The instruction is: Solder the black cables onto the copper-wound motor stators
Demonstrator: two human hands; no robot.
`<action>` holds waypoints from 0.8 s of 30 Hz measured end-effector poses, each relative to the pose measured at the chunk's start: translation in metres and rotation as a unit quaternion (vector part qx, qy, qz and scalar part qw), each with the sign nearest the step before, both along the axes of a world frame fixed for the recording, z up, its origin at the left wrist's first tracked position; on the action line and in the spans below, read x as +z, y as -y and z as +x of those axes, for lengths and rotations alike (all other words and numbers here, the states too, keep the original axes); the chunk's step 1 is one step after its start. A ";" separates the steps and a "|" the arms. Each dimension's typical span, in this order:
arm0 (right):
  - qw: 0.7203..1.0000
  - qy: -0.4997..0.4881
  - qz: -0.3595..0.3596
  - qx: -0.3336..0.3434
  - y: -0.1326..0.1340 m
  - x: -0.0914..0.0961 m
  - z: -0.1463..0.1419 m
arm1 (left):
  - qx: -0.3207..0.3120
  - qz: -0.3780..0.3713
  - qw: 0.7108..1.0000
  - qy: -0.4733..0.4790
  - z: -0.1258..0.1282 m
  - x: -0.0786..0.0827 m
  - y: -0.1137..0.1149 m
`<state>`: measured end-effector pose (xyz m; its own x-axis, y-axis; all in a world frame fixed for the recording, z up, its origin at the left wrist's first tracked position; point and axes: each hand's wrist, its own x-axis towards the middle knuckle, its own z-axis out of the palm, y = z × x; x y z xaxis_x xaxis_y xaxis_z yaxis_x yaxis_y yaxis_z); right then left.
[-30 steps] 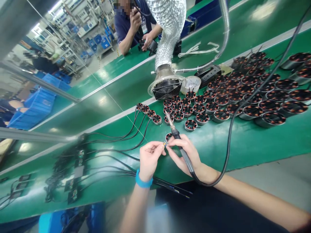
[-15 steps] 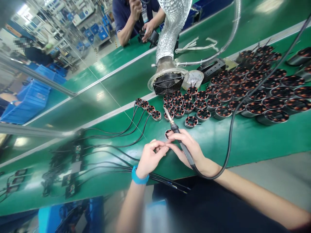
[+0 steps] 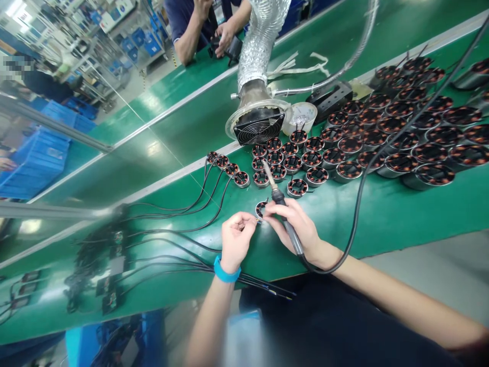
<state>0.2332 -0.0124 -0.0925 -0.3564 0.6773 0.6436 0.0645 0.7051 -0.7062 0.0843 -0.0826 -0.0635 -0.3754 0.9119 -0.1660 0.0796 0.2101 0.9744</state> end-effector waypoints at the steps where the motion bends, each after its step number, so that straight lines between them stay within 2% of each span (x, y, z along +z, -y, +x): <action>1: 1.000 -0.010 -0.005 -0.010 0.000 0.000 0.002 | 0.010 0.001 1.000 -0.002 0.000 -0.002 -0.001; 6: 0.992 -0.077 -0.066 -0.071 0.002 -0.003 0.017 | 0.036 -0.005 0.999 -0.012 0.000 -0.008 -0.002; 8: 0.988 -0.104 -0.069 -0.086 0.003 -0.006 0.022 | 0.039 -0.005 0.999 -0.013 0.000 -0.010 -0.003; 16: 0.984 -0.171 -0.024 -0.033 -0.002 -0.007 0.018 | 0.042 0.007 0.999 0.001 -0.001 -0.013 -0.003; 24: 0.988 -0.152 -0.006 -0.012 -0.003 -0.002 0.017 | 0.039 0.030 0.999 -0.007 -0.002 -0.015 -0.004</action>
